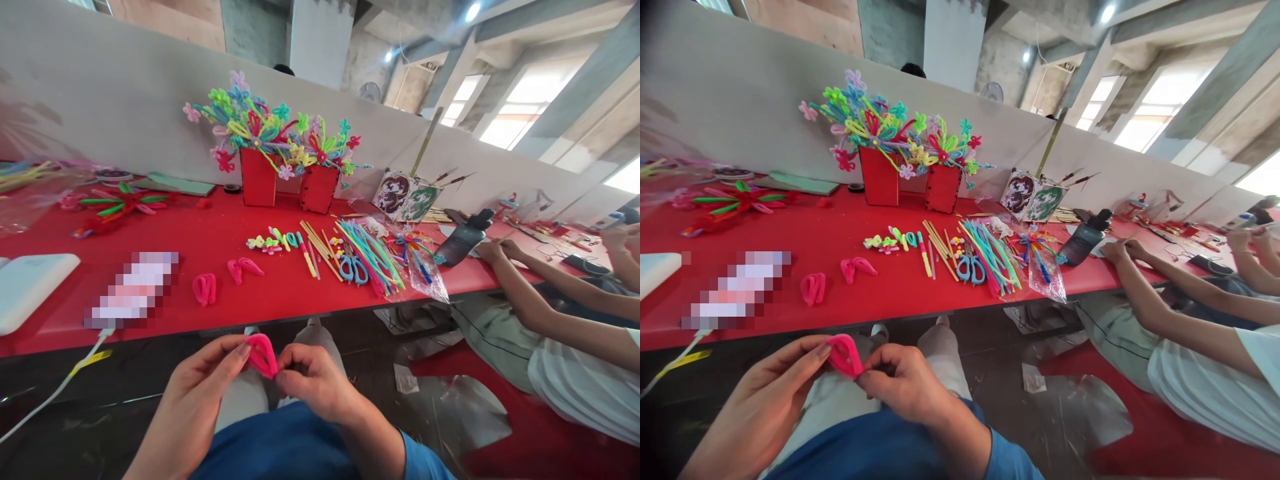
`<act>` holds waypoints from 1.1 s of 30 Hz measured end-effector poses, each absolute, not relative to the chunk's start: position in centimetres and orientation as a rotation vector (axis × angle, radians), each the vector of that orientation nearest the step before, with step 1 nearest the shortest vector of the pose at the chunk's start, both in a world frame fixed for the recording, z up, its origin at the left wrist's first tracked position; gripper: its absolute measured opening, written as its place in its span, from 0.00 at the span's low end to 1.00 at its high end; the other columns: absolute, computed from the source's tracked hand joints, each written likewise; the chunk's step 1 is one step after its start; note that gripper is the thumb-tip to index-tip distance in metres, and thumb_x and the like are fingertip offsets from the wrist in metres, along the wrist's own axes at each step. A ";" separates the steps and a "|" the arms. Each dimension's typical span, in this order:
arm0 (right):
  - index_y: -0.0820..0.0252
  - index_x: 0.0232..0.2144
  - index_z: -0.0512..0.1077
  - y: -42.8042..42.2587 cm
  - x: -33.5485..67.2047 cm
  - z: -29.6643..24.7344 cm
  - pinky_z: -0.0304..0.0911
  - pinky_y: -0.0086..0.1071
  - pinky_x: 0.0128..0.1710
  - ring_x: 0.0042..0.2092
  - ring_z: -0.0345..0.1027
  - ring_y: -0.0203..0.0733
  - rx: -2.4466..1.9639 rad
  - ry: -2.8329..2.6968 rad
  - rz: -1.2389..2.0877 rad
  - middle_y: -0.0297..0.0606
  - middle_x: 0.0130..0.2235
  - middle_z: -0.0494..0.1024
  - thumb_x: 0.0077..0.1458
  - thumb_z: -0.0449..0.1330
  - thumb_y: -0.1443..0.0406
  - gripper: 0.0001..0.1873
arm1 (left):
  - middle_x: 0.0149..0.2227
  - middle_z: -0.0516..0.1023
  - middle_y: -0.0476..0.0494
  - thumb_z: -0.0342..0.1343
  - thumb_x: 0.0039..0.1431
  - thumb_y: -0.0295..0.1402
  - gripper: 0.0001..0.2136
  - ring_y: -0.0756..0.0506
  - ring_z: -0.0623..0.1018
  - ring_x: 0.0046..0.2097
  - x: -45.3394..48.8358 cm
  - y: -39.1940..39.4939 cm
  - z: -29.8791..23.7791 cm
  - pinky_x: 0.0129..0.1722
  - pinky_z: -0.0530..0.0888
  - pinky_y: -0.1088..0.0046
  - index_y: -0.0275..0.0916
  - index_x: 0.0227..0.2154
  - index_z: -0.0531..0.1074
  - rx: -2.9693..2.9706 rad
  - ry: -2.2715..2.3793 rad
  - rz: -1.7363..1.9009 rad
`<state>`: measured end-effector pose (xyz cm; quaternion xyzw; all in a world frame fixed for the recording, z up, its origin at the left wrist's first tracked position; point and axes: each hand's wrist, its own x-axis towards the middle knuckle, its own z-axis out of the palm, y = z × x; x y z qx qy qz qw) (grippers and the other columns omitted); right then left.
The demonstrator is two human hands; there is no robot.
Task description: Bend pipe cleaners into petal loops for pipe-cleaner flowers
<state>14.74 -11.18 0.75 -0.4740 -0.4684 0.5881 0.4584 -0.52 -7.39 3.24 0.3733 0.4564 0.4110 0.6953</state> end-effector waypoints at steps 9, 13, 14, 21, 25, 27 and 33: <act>0.62 0.22 0.65 -11.2 14.8 0.9 0.50 0.24 0.22 0.22 0.53 0.29 -1.250 -1.139 1.314 0.28 0.20 0.63 0.43 0.55 0.64 0.06 | 0.24 0.79 0.50 0.66 0.39 0.40 0.12 0.49 0.75 0.28 -0.5 -7.5 3.2 0.27 0.73 0.78 0.40 0.27 0.75 0.842 1.021 0.959; 0.62 0.21 0.64 -11.3 14.8 1.1 0.50 0.24 0.23 0.24 0.54 0.30 -1.285 -1.217 1.233 0.30 0.22 0.62 0.43 0.54 0.65 0.05 | 0.22 0.77 0.51 0.66 0.37 0.41 0.12 0.50 0.74 0.26 -0.3 -7.4 3.2 0.25 0.71 0.81 0.40 0.25 0.75 0.885 1.025 0.970; 0.62 0.21 0.64 -11.3 14.8 1.2 0.50 0.25 0.23 0.23 0.54 0.30 -1.273 -1.199 1.257 0.30 0.21 0.62 0.43 0.54 0.64 0.06 | 0.22 0.77 0.51 0.66 0.37 0.41 0.12 0.50 0.74 0.26 -0.3 -7.4 3.2 0.24 0.71 0.81 0.40 0.24 0.75 0.888 1.027 0.962; 0.61 0.22 0.64 -11.2 14.8 0.8 0.49 0.25 0.22 0.22 0.53 0.29 -1.215 -1.092 1.364 0.29 0.19 0.63 0.42 0.56 0.61 0.08 | 0.20 0.75 0.50 0.66 0.35 0.41 0.12 0.49 0.73 0.25 -0.1 -7.4 3.5 0.23 0.71 0.80 0.39 0.23 0.76 0.886 1.030 0.941; 0.62 0.21 0.64 -11.0 14.7 0.5 0.50 0.25 0.22 0.21 0.55 0.29 -1.140 -0.978 1.446 0.29 0.18 0.65 0.41 0.57 0.60 0.09 | 0.22 0.76 0.50 0.66 0.37 0.39 0.10 0.49 0.73 0.27 -0.2 -7.2 3.2 0.26 0.71 0.78 0.39 0.23 0.76 0.859 0.983 0.937; 0.62 0.21 0.64 -10.9 14.6 0.4 0.51 0.25 0.23 0.21 0.56 0.29 -1.103 -0.938 1.462 0.29 0.17 0.65 0.40 0.57 0.61 0.09 | 0.22 0.76 0.49 0.66 0.37 0.38 0.10 0.49 0.73 0.27 -0.2 -7.1 3.1 0.26 0.71 0.77 0.39 0.22 0.75 0.814 0.963 0.915; 0.62 0.20 0.64 -10.9 14.7 0.5 0.50 0.25 0.22 0.20 0.56 0.28 -1.110 -0.867 1.454 0.29 0.17 0.65 0.39 0.58 0.61 0.09 | 0.28 0.79 0.44 0.63 0.41 0.42 0.13 0.44 0.75 0.33 -0.4 -7.1 2.9 0.32 0.72 0.72 0.39 0.28 0.77 0.820 0.908 0.886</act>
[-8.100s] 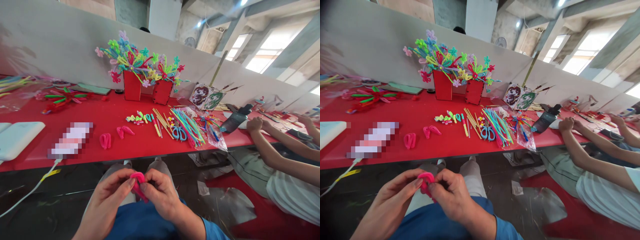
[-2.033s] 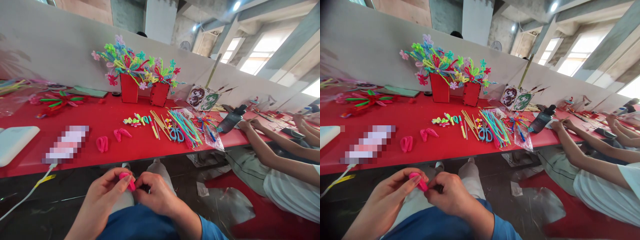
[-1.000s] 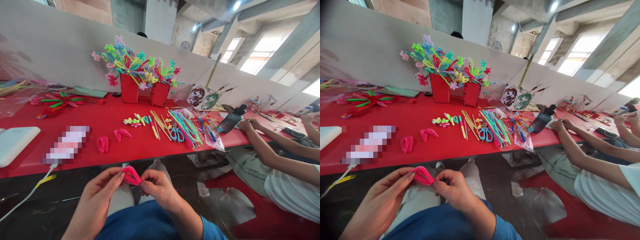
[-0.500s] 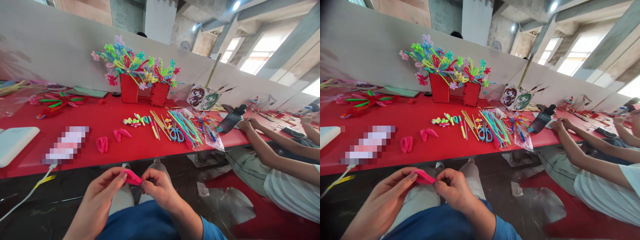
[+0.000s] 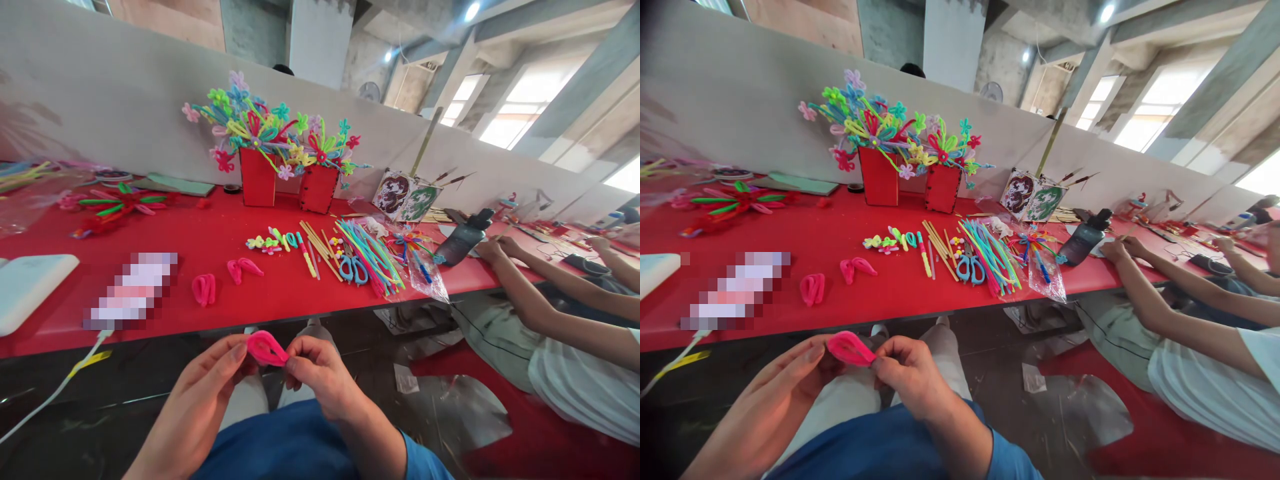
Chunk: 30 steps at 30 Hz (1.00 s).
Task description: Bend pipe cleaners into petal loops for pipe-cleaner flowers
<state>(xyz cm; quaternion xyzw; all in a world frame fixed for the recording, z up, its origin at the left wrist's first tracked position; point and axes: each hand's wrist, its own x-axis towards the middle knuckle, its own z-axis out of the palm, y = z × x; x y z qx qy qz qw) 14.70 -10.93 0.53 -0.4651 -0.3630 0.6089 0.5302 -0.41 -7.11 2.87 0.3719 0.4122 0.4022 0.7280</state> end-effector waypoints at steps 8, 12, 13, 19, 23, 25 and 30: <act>0.62 0.20 0.64 -11.0 14.6 0.4 0.51 0.25 0.22 0.20 0.56 0.29 -1.069 -0.868 1.481 0.30 0.17 0.65 0.40 0.60 0.58 0.13 | 0.27 0.80 0.48 0.66 0.40 0.36 0.09 0.43 0.77 0.37 -0.6 -7.2 1.9 0.33 0.71 0.75 0.42 0.28 0.77 0.817 0.906 0.871; 0.62 0.20 0.64 -11.0 14.6 0.5 0.51 0.25 0.23 0.20 0.56 0.29 -1.068 -0.872 1.485 0.29 0.17 0.65 0.40 0.60 0.59 0.12 | 0.26 0.79 0.48 0.67 0.38 0.36 0.10 0.44 0.77 0.35 -0.4 -7.2 2.4 0.32 0.72 0.75 0.41 0.26 0.77 0.791 0.912 0.897; 0.62 0.20 0.64 -11.0 14.6 0.6 0.51 0.25 0.22 0.20 0.56 0.29 -1.073 -0.875 1.481 0.29 0.17 0.65 0.40 0.59 0.60 0.11 | 0.26 0.79 0.48 0.66 0.38 0.37 0.10 0.44 0.77 0.35 -0.3 -7.3 2.7 0.32 0.72 0.75 0.41 0.26 0.77 0.791 0.917 0.907; 0.62 0.20 0.64 -11.0 14.7 0.4 0.50 0.24 0.22 0.20 0.55 0.28 -1.117 -0.938 1.473 0.28 0.17 0.65 0.40 0.59 0.60 0.11 | 0.23 0.78 0.50 0.67 0.37 0.37 0.09 0.49 0.74 0.28 0.0 -7.3 3.8 0.28 0.71 0.80 0.40 0.22 0.76 0.842 0.976 0.972; 0.62 0.19 0.64 -11.0 14.7 0.5 0.51 0.24 0.22 0.20 0.56 0.28 -1.074 -0.912 1.513 0.28 0.17 0.65 0.39 0.60 0.59 0.12 | 0.21 0.77 0.51 0.67 0.36 0.35 0.08 0.50 0.73 0.27 0.1 -7.3 3.8 0.26 0.71 0.81 0.40 0.21 0.76 0.832 0.989 0.999; 0.62 0.19 0.65 -11.0 14.7 0.5 0.52 0.24 0.22 0.20 0.57 0.29 -1.016 -0.877 1.552 0.29 0.16 0.66 0.38 0.60 0.61 0.10 | 0.21 0.77 0.51 0.67 0.35 0.35 0.08 0.50 0.73 0.26 0.0 -7.4 3.7 0.25 0.71 0.80 0.41 0.21 0.76 0.817 0.994 1.003; 0.63 0.18 0.67 -11.1 14.8 0.3 0.52 0.24 0.21 0.18 0.59 0.29 -0.912 -0.779 1.646 0.30 0.16 0.68 0.36 0.61 0.63 0.08 | 0.21 0.78 0.48 0.66 0.37 0.36 0.08 0.48 0.74 0.26 -0.2 -7.6 3.3 0.26 0.72 0.77 0.40 0.21 0.76 0.826 0.934 0.978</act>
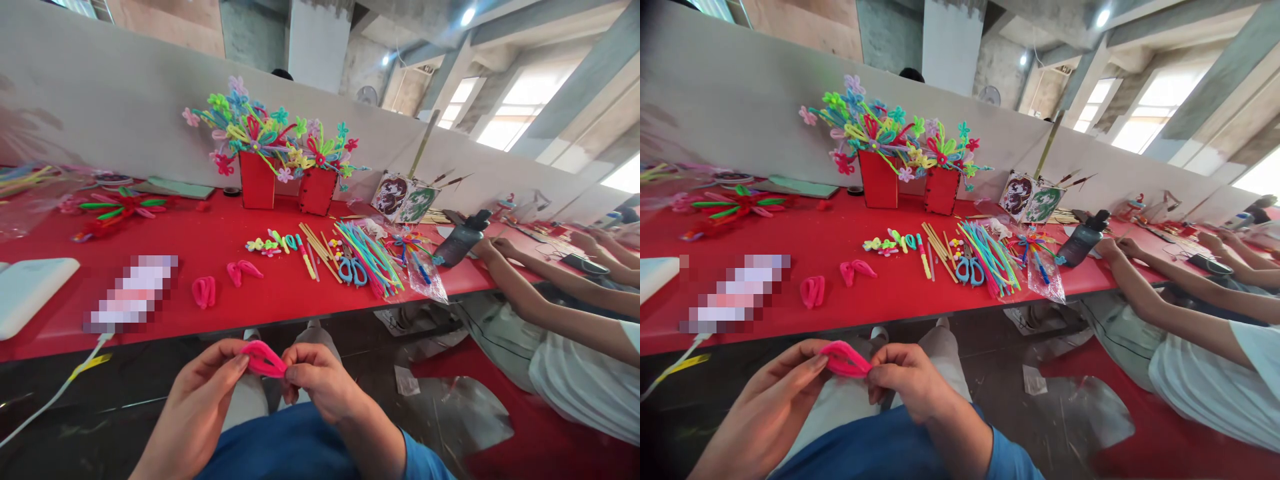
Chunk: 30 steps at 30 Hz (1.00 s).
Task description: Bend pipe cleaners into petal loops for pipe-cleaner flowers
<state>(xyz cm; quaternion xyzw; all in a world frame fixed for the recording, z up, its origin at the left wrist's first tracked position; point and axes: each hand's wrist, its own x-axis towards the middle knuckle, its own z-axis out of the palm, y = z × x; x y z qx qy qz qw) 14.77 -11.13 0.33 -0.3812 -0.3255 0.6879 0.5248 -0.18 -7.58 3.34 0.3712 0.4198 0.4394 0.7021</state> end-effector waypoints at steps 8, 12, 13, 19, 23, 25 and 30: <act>0.63 0.19 0.66 -11.1 14.5 0.3 0.52 0.25 0.21 0.18 0.58 0.29 -0.919 -0.824 1.669 0.30 0.17 0.67 0.38 0.62 0.60 0.12 | 0.21 0.78 0.50 0.67 0.35 0.37 0.09 0.49 0.74 0.27 -0.4 -7.4 3.0 0.27 0.72 0.79 0.40 0.20 0.76 0.820 0.954 1.032; 0.62 0.20 0.64 -11.1 14.5 0.0 0.51 0.24 0.23 0.20 0.55 0.28 -1.057 -0.929 1.515 0.29 0.17 0.65 0.41 0.61 0.59 0.12 | 0.22 0.78 0.50 0.67 0.36 0.39 0.11 0.49 0.74 0.27 -0.5 -7.2 3.0 0.26 0.71 0.78 0.41 0.23 0.76 0.838 0.994 0.987; 0.62 0.21 0.64 -11.1 14.5 -0.1 0.51 0.25 0.23 0.20 0.55 0.28 -1.087 -0.944 1.492 0.29 0.18 0.65 0.41 0.60 0.59 0.12 | 0.22 0.78 0.50 0.67 0.36 0.39 0.11 0.49 0.74 0.27 -0.6 -7.1 3.0 0.26 0.71 0.78 0.41 0.24 0.76 0.848 0.998 0.975; 0.62 0.21 0.65 -11.2 14.5 -0.2 0.50 0.24 0.22 0.21 0.55 0.29 -1.227 -1.060 1.429 0.28 0.19 0.64 0.43 0.57 0.61 0.09 | 0.22 0.77 0.50 0.66 0.37 0.40 0.11 0.48 0.74 0.27 -0.5 -7.2 2.8 0.25 0.71 0.78 0.40 0.24 0.75 0.890 1.023 0.964; 0.62 0.21 0.65 -11.2 14.4 0.3 0.50 0.24 0.22 0.22 0.55 0.29 -1.237 -1.135 1.411 0.28 0.20 0.64 0.44 0.56 0.63 0.07 | 0.24 0.78 0.50 0.66 0.39 0.40 0.11 0.49 0.74 0.29 -0.4 -7.3 2.4 0.28 0.71 0.80 0.40 0.26 0.76 0.903 1.011 0.960; 0.62 0.21 0.66 -11.3 14.3 0.5 0.51 0.24 0.23 0.23 0.55 0.29 -1.267 -1.201 1.337 0.29 0.21 0.64 0.46 0.56 0.64 0.07 | 0.23 0.78 0.51 0.66 0.38 0.40 0.11 0.50 0.74 0.28 -0.4 -7.2 2.2 0.27 0.71 0.81 0.40 0.24 0.76 0.889 1.021 0.973; 0.62 0.21 0.69 -11.5 14.0 0.6 0.53 0.25 0.26 0.26 0.59 0.32 -1.383 -1.388 1.010 0.32 0.25 0.66 0.46 0.57 0.68 0.05 | 0.20 0.76 0.52 0.66 0.38 0.39 0.10 0.51 0.72 0.26 -0.5 -7.0 1.9 0.26 0.70 0.82 0.40 0.21 0.75 0.857 1.061 1.047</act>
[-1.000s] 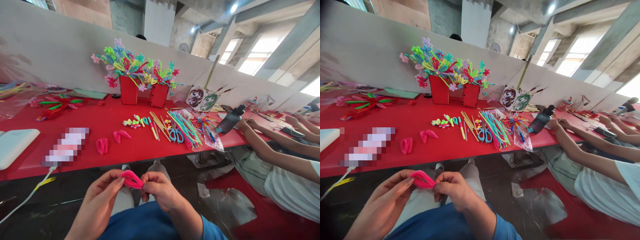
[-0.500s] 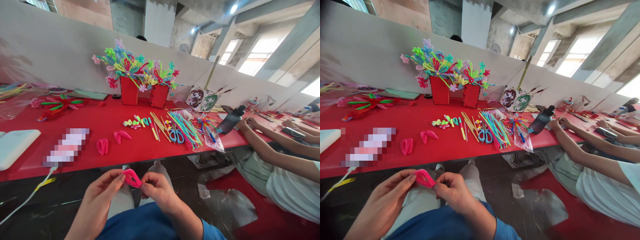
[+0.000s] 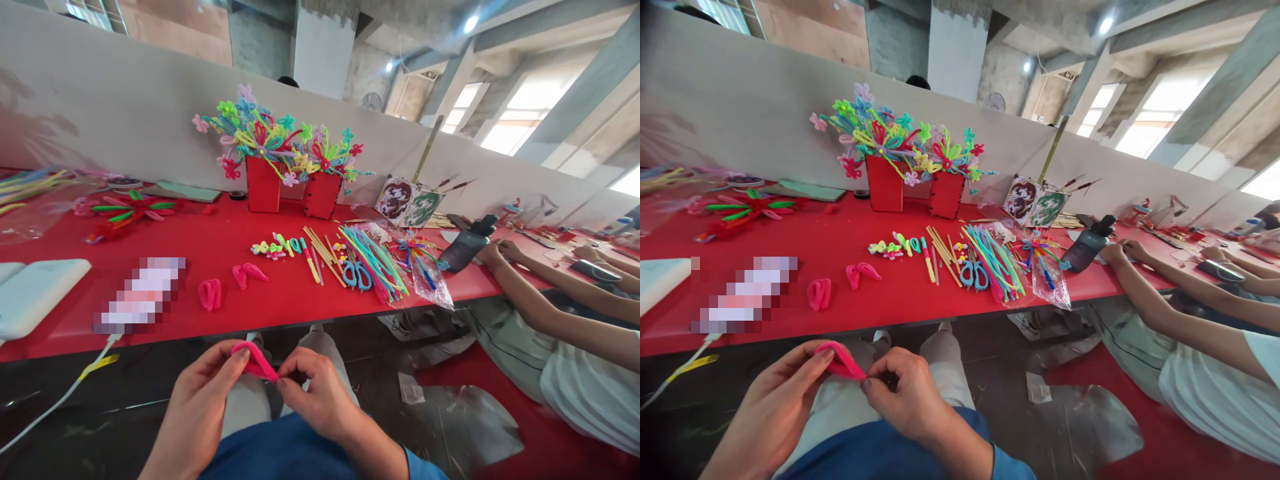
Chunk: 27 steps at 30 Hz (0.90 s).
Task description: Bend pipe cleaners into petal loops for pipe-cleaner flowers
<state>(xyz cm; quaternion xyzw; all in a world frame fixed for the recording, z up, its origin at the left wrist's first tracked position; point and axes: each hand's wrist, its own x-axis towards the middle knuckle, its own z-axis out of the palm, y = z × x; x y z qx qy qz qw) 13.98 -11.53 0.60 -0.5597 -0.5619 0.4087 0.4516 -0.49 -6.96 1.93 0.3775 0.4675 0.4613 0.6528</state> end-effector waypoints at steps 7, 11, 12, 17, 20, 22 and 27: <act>0.60 0.23 0.72 -8.4 14.8 -0.2 0.54 0.26 0.25 0.25 0.61 0.33 -1.496 -1.487 0.749 0.33 0.23 0.69 0.47 0.56 0.69 0.05 | 0.29 0.79 0.46 0.58 0.47 0.44 0.14 0.44 0.76 0.34 -2.6 -4.0 0.5 0.32 0.71 0.74 0.41 0.32 0.73 1.263 1.297 1.148; 0.58 0.29 0.73 -3.0 14.6 -0.2 0.57 0.27 0.29 0.31 0.67 0.37 -1.785 -1.681 0.524 0.35 0.30 0.76 0.51 0.54 0.65 0.08 | 0.35 0.77 0.40 0.52 0.50 0.41 0.12 0.40 0.75 0.36 -4.9 1.3 -0.8 0.38 0.68 0.65 0.39 0.32 0.71 1.802 1.738 1.041; 0.57 0.30 0.73 -1.6 14.2 -0.2 0.58 0.28 0.30 0.33 0.68 0.38 -1.818 -1.722 0.502 0.36 0.32 0.77 0.52 0.54 0.64 0.08 | 0.36 0.76 0.38 0.53 0.50 0.40 0.12 0.38 0.74 0.39 -5.2 2.4 -1.1 0.41 0.67 0.64 0.38 0.33 0.71 1.856 1.750 1.024; 0.56 0.31 0.74 3.8 11.3 -0.5 0.61 0.33 0.34 0.37 0.70 0.45 -1.906 -1.878 0.448 0.40 0.37 0.77 0.52 0.52 0.63 0.11 | 0.37 0.76 0.33 0.52 0.48 0.36 0.13 0.30 0.70 0.46 -5.7 5.2 -2.0 0.46 0.62 0.56 0.35 0.36 0.71 2.048 1.767 0.902; 0.57 0.30 0.74 5.2 10.2 -1.1 0.63 0.36 0.35 0.38 0.70 0.47 -1.934 -1.941 0.453 0.42 0.36 0.77 0.52 0.52 0.60 0.12 | 0.38 0.76 0.31 0.52 0.46 0.31 0.13 0.29 0.71 0.45 -5.7 5.3 -2.4 0.46 0.61 0.54 0.35 0.36 0.72 2.063 1.772 0.859; 0.57 0.30 0.74 5.2 10.0 -1.4 0.63 0.36 0.36 0.39 0.70 0.47 -1.944 -1.959 0.450 0.41 0.36 0.77 0.53 0.52 0.58 0.13 | 0.37 0.77 0.33 0.52 0.44 0.30 0.12 0.30 0.71 0.44 -5.8 5.4 -2.5 0.45 0.62 0.55 0.37 0.35 0.73 2.026 1.767 0.868; 0.55 0.33 0.72 3.6 10.2 -1.5 0.62 0.31 0.36 0.40 0.69 0.43 -1.915 -1.929 0.381 0.38 0.39 0.76 0.55 0.50 0.59 0.12 | 0.30 0.78 0.42 0.55 0.41 0.30 0.06 0.35 0.74 0.39 -6.5 5.7 -2.1 0.40 0.65 0.62 0.43 0.26 0.73 1.760 1.732 1.010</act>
